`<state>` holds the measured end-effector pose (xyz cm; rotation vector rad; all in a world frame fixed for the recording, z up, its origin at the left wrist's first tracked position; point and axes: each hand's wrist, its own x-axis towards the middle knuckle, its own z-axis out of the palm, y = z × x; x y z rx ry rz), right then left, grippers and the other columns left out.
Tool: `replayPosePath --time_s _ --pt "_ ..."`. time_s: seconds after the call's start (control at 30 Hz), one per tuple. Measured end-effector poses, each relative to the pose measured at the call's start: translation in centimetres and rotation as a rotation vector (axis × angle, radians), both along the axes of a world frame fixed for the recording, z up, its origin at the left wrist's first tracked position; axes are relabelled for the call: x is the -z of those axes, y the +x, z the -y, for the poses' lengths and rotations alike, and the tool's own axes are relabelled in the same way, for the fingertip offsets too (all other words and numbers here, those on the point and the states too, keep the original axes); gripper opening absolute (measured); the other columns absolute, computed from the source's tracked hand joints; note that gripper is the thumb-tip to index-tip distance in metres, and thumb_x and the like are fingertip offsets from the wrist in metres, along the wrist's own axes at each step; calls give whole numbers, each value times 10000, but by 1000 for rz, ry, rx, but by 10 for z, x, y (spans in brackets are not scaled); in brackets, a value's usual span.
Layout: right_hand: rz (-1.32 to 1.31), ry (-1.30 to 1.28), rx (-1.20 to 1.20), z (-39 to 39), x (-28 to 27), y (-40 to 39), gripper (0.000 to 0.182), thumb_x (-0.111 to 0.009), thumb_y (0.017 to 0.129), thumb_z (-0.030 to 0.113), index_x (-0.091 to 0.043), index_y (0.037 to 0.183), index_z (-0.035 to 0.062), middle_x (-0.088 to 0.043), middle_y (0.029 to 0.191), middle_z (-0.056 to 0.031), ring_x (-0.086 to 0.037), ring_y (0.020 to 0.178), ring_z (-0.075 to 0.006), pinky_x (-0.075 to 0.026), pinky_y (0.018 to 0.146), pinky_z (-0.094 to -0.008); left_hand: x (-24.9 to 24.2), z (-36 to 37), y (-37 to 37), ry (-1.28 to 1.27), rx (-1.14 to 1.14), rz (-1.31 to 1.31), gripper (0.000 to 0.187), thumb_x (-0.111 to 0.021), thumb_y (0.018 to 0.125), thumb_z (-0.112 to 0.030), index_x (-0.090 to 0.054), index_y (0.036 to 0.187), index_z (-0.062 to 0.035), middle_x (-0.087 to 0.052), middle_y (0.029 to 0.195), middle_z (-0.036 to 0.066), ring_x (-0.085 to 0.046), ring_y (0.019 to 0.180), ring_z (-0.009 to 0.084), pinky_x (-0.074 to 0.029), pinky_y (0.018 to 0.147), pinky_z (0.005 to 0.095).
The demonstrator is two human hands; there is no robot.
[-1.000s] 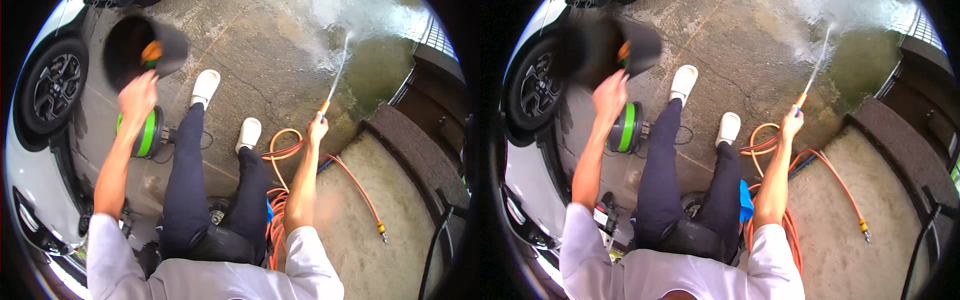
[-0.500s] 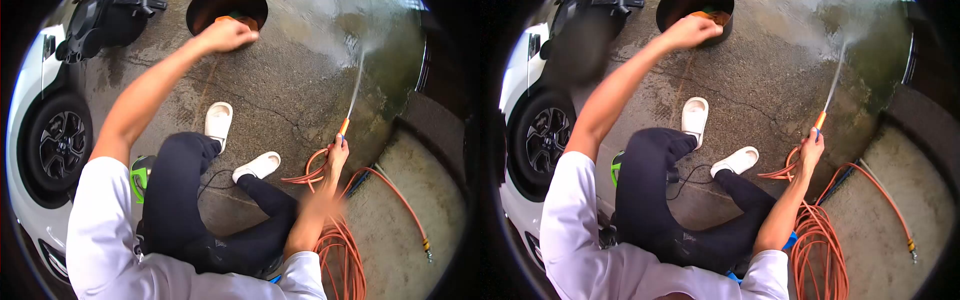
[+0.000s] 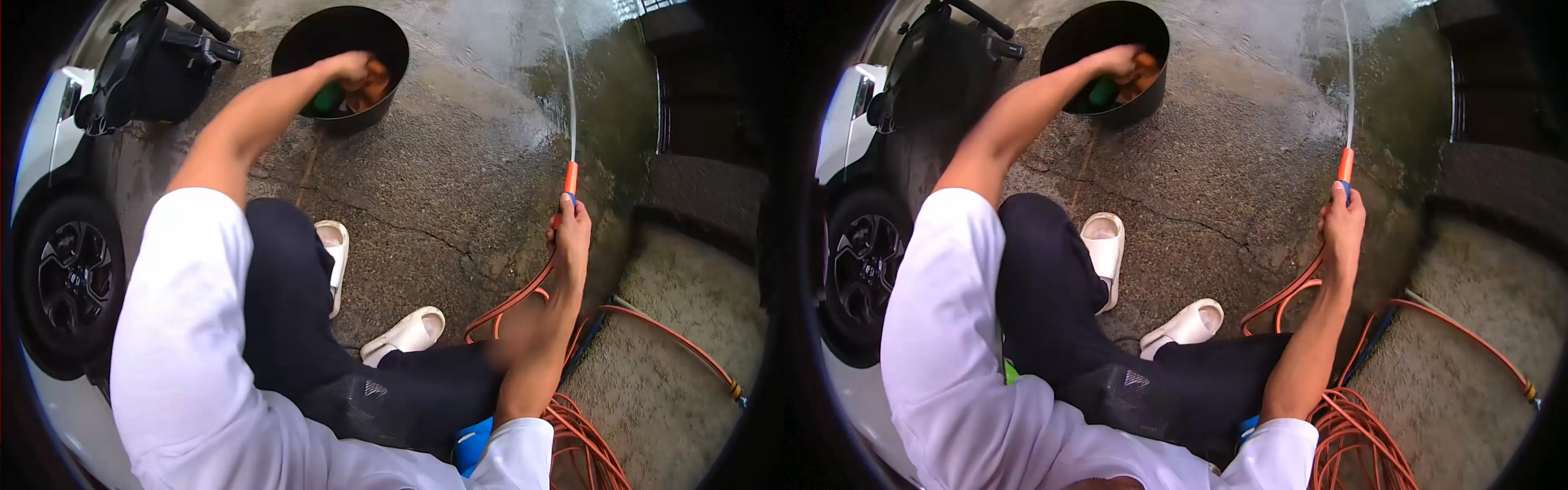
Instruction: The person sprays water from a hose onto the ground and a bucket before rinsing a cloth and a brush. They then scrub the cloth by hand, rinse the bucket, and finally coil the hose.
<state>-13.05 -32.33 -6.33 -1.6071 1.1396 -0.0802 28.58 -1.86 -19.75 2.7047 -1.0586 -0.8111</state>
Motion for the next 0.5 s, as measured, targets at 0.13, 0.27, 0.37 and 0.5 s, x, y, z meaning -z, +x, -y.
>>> replayPosePath --time_s 0.13,0.27,0.37,0.5 --pt "33 131 31 18 5 0 258 -525 1017 373 -477 935 134 -532 657 12 -494 462 -84 -378 376 -236 -117 5 18 -456 -216 -212 368 -560 926 -313 -660 1136 -27 -711 1024 208 -695 981 325 -540 814 443" --pt "79 188 8 19 -6 -2 258 -509 1018 355 -484 946 109 -512 651 12 -496 470 -89 -392 378 -246 -222 65 -33 -800 -82 -293 221 -662 899 -201 -670 1084 -79 -695 870 70 -563 601 109 -447 541 268" --pt "32 141 -86 9 -15 -6 283 -538 997 367 -505 937 93 -506 639 18 -490 448 -80 -371 361 -246 -203 130 -38 -1120 81 -366 129 -570 917 -72 -663 1004 -59 -622 736 -1 -515 566 79 -399 494 257" --pt "27 60 -196 -23 -20 -19 325 -534 1006 374 -548 971 51 -532 630 3 -516 448 -91 -397 379 -266 -121 247 -77 -923 8 -98 230 -572 897 -234 -703 1005 -79 -690 850 124 -668 771 211 -515 655 360"
